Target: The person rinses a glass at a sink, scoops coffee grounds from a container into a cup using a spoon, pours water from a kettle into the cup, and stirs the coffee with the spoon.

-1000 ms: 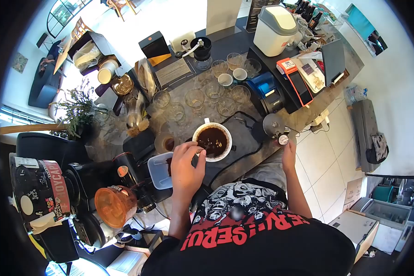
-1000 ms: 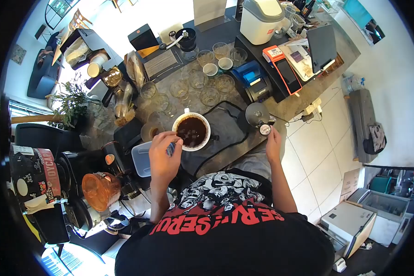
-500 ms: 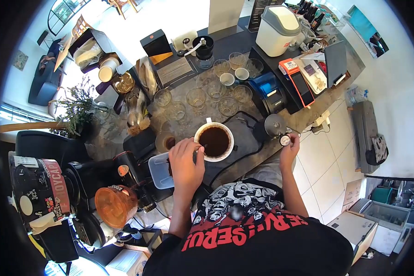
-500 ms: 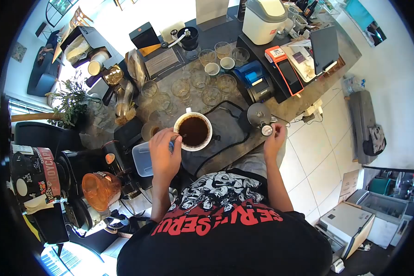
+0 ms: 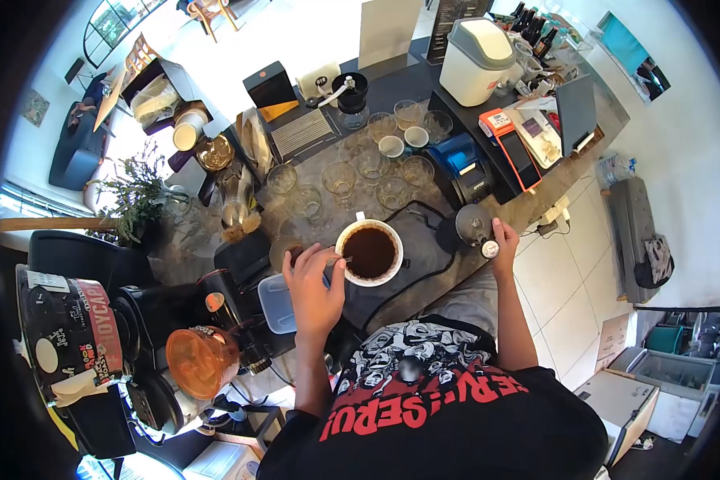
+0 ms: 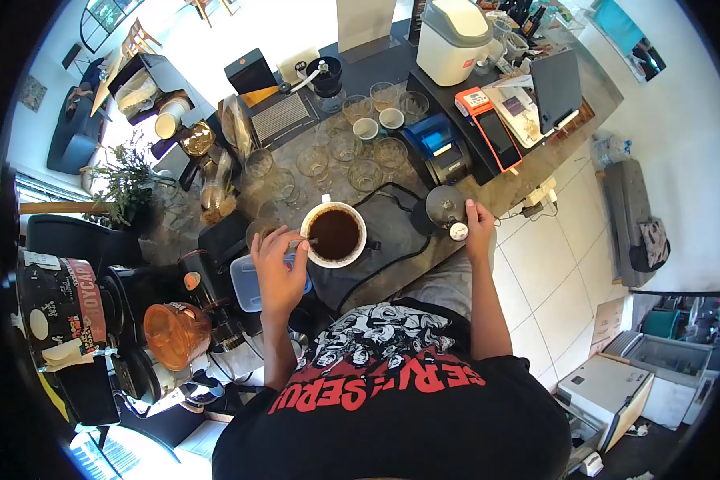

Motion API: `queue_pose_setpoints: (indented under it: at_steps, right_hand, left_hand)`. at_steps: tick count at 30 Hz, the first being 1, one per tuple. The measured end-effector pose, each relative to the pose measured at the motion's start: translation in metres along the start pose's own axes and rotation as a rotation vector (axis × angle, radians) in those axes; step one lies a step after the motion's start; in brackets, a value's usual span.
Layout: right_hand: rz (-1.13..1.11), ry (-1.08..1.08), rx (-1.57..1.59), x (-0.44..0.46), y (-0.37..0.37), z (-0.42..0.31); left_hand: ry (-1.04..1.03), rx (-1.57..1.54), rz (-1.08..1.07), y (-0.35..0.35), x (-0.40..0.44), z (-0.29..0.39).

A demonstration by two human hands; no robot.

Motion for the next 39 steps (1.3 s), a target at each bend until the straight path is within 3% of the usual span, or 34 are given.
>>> queue_pose_setpoints:
  at_steps: [5,12,17,29,39]
  right_hand:
    - [-0.032,-0.081,0.083,0.003,0.002,0.007]
    - [0.087,-0.042,0.325,-0.007,-0.004,0.01]
    - [0.238,-0.046,0.384,-0.014,-0.011,-0.037]
    - [-0.05,0.033,-0.076,0.004,-0.015,-0.16]
    - [-0.225,0.254,-0.422,0.01,-0.057,-0.241]
  left_hand:
    - [-0.01,-0.014,0.026,0.0,-0.003,-0.001]
    - [-0.025,-0.027,0.042,0.003,-0.002,-0.001]
    - [-0.027,-0.04,0.034,0.004,-0.002,-0.003]
    - [-0.058,-0.04,0.045,0.003,-0.004,-0.006]
    - [-0.064,-0.049,0.069,0.004,-0.009,-0.004]
Point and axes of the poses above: each hand's wrist, its own x-axis towards the middle knuckle, its own y-axis out of the back of the hand, z = x × y, the point moved 4 cm from there along x, towards the middle knuckle, and after that the axes turned 11 degrees about -z, right-handed, at the moved point
